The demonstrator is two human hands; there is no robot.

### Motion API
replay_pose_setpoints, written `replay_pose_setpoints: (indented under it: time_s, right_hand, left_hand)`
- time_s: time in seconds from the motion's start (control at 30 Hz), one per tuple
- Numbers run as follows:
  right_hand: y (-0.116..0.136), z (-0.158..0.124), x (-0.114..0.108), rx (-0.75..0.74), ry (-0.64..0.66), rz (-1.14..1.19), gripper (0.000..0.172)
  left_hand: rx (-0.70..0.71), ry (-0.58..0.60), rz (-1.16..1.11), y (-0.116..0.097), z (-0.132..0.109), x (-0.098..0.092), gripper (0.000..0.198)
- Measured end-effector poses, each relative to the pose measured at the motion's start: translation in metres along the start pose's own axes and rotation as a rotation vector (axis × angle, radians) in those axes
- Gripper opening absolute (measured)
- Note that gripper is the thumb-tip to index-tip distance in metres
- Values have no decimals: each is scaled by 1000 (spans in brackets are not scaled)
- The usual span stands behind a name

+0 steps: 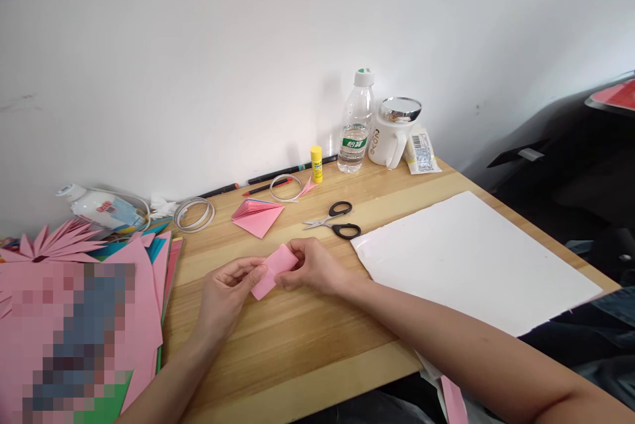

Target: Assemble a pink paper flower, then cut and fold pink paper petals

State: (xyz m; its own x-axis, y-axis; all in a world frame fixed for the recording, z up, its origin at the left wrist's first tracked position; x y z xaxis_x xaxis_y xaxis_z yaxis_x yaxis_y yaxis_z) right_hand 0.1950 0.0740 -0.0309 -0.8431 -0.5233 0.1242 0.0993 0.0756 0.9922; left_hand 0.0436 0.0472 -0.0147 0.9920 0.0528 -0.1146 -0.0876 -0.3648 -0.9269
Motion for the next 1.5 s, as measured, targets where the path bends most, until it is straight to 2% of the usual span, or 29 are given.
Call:
replay_pose_setpoints:
  time_s: [0.5, 0.9, 1.03, 1.17, 1.27, 1.5]
  right_hand:
    - [-5, 3, -7, 58, -23, 55, 33]
    - [0, 3, -13, 107, -84, 98, 30]
    - [-2, 5, -14, 99, -52, 106, 33]
    - [-5, 6, -11, 57, 39, 109, 33]
    - [-3, 4, -4, 25, 98, 46, 34]
    - [10, -1, 3, -25, 53, -227, 30]
  left_hand:
    - [24, -38, 51, -6, -1, -2, 17]
    - [-36, 16, -39, 3, 7, -7, 19]
    - [-21, 19, -31, 5, 8, -9, 18]
    - [-9, 29, -17, 7, 9, -8, 18]
    - [1, 47, -18, 6, 7, -5, 17]
    - [5, 79, 32, 3, 1, 3, 15]
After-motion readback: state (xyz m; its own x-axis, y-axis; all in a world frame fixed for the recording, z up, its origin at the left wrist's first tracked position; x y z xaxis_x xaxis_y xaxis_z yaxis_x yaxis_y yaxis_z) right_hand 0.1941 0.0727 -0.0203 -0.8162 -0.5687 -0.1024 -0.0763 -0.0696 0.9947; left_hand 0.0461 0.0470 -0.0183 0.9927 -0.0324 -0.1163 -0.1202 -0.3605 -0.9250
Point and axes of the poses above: each hand's wrist, its own z-axis towards the middle knuckle, its own x-axis out of the palm, y = z × x, the point moved 4 cm from there along z, towards the middle knuckle, and after that the axes turned 12 degrees about -x, right-handed, at the moved point
